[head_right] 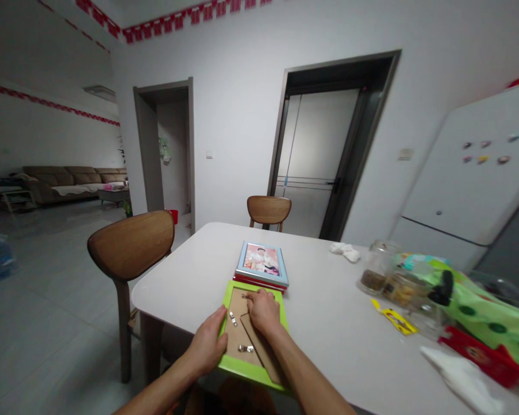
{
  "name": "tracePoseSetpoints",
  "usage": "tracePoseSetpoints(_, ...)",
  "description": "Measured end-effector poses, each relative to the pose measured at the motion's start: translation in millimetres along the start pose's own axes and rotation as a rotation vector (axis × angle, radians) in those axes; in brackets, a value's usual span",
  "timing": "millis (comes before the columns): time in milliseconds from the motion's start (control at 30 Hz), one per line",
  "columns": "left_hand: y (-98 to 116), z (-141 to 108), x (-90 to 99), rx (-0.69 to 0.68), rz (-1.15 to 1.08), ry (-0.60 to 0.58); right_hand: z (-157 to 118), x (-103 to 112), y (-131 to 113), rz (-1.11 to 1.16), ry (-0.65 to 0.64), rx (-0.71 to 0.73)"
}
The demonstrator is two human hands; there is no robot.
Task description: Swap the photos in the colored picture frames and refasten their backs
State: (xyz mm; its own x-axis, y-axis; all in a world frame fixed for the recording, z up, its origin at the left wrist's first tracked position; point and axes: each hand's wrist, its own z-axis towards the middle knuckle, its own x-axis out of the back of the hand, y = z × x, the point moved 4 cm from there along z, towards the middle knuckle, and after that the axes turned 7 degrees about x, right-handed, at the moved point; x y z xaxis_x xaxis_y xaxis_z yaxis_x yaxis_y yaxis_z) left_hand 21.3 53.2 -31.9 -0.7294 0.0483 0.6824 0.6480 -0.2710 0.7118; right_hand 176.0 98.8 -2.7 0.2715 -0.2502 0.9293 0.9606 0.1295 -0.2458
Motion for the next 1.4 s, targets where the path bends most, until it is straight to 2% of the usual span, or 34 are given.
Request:
tracePoseSetpoints(133, -2.5, -0.1, -1.2, 0.019, -0.044, 0.008, -30.0, 14.3, 2.5, 0.073, -0.022, 0.056)
tracePoseSetpoints(233, -2.0, -0.8, -1.9, 0.023, -0.046, 0.002, -52.9, 15.4, 3.1, 0.114, -0.089, 0.084)
tracePoseSetpoints(300, -1.0, -1.0, -1.6, 0.026, -0.055, -0.002, -60.2, 16.1, 1.2, 0.121, -0.084, 0.095)
tracePoseSetpoints(433, 1.1, 1.5, 1.0, 0.042, -0.100, 0.003, -56.8, 24.3, -1.1, 0.150, -0.054, 0.079)
tracePoseSetpoints(567, 7.7, 8.4, 7.2, 0.089, -0.187, 0.027, -48.6, 43.3, -3.6, 0.141, -0.034, 0.070)
tracePoseSetpoints(667, 14.3, 15.5, 12.9, 0.117, -0.293, 0.070, -46.1, 58.4, -14.4, 0.142, 0.021, 0.076)
tracePoseSetpoints(767, 11.4, 23.6, 17.5, 0.169, -0.438, 0.098, -44.1, 65.3, -26.9, 0.196, 0.053, 0.114)
tracePoseSetpoints(867, -3.9, 29.2, 23.5, 0.248, -0.592, 0.102, -41.7, 60.9, -20.1, 0.274, 0.053, 0.123)
tracePoseSetpoints(1000, -23.4, 28.1, 32.4, 0.317, -0.777, 0.068, -45.3, 43.6, 21.3, 0.214, 0.069, -0.035)
tracePoseSetpoints(1067, -25.5, 25.7, 32.1, 0.341, -0.850, 0.032, -50.6, 34.8, 35.1, 0.192, 0.067, -0.084)
tracePoseSetpoints(1133, -21.9, 24.1, 27.4, 0.354, -0.897, -0.008, -55.4, 29.2, 36.0, 0.229, 0.062, -0.053)
tracePoseSetpoints(1267, -14.7, 26.7, 20.4, 0.353, -0.903, -0.031, -59.6, 29.6, 28.1, 0.205, 0.098, 0.006)
tracePoseSetpoints(1333, -21.1, 30.6, 27.6, 0.350, -0.861, 0.005, -60.8, 29.7, 33.8, 0.109, 0.096, -0.041)
tracePoseSetpoints(1400, -36.3, 34.4, 42.8, 0.354, -0.784, 0.061, -63.0, 25.7, 45.0, 0.038, 0.039, -0.117)
